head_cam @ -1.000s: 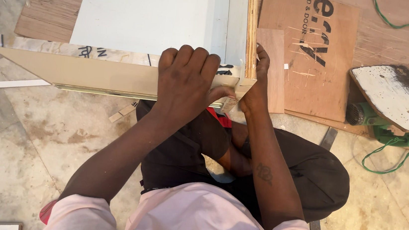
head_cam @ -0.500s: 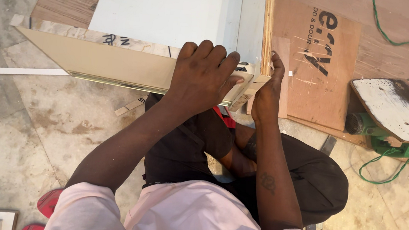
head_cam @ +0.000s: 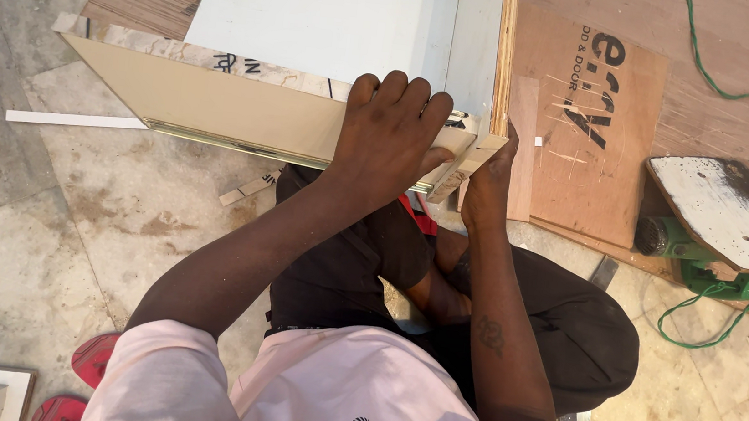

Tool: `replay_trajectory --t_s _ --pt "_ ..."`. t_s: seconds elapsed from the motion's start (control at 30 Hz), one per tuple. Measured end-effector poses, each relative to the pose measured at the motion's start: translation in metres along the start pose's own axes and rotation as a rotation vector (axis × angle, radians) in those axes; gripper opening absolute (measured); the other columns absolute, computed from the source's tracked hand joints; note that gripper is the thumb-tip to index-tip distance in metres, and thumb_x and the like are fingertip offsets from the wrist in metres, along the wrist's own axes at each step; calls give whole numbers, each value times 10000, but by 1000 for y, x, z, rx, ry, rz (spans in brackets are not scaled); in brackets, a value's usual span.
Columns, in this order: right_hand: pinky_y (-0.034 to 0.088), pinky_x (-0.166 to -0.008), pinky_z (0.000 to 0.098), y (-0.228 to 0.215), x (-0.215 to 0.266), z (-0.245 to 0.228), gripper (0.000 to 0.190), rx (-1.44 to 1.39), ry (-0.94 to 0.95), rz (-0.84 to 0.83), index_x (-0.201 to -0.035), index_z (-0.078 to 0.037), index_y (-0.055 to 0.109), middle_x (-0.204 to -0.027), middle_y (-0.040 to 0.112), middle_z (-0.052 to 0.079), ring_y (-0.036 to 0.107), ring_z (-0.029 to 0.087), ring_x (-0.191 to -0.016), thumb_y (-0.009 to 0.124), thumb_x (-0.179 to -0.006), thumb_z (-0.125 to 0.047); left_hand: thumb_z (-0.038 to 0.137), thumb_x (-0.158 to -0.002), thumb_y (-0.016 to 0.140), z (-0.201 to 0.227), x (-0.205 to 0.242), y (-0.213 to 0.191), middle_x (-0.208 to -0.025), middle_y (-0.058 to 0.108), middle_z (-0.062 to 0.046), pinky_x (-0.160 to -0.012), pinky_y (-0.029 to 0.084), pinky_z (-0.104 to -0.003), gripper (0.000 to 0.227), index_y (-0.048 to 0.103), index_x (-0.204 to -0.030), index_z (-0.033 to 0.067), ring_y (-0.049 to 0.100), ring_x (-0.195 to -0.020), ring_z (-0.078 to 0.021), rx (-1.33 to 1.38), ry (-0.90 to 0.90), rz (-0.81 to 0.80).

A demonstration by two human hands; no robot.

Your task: The person sits on the floor and assembles a white cabinet door by attaching a thin white strip to the edge of the frame. They then apply masking tape to the corners and edges of the door to secure the strip in place.

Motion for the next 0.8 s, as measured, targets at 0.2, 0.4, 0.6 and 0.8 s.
replay_trajectory --t_s 0.2,0.4,0.6,0.8 --pt "624 -977 388 -24 15 -10 838 83 -97 92 -1536 -62 308 -1341 570 166 656 223 -1165 784 -864 -214 282 -742 829 7 7 -21 -1136 631 -74 -971 423 -441 565 643 -1239 89 554 -1090 -228 -46 66 148" --pt "580 -1021 374 -20 49 -39 920 125 -261 62 -1585 -50 265 -1262 587 184 650 243 -1121 860 -928 -296 220 -1001 734 28 55 -4 -1033 685 -37 -863 533 -413 167 660 -1110 118 671 -979 -230 450 -108 205" --pt "465 -1226 404 7 44 -47 947 299 -432 12 -1583 -32 250 -1488 544 190 552 262 -1429 886 -944 -320 209 -1014 675 27 63 26 -965 710 -49 -723 577 -351 256 673 -1226 65 722 -859 -214 661 -240 126" --pt "516 -1132 389 10 40 -48 997 292 -360 -18 -1566 -28 236 -1381 575 194 594 250 -1320 912 -888 -306 186 -995 716 24 60 23 -1017 714 -45 -764 582 -358 237 681 -1200 72 722 -894 -223 565 -138 190"
Point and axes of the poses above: each hand's wrist, its own x-axis away from the middle knuckle, its own y-axis out of the palm, z = x × y, the point moved 3 cm from there along -x, towards the middle knuckle
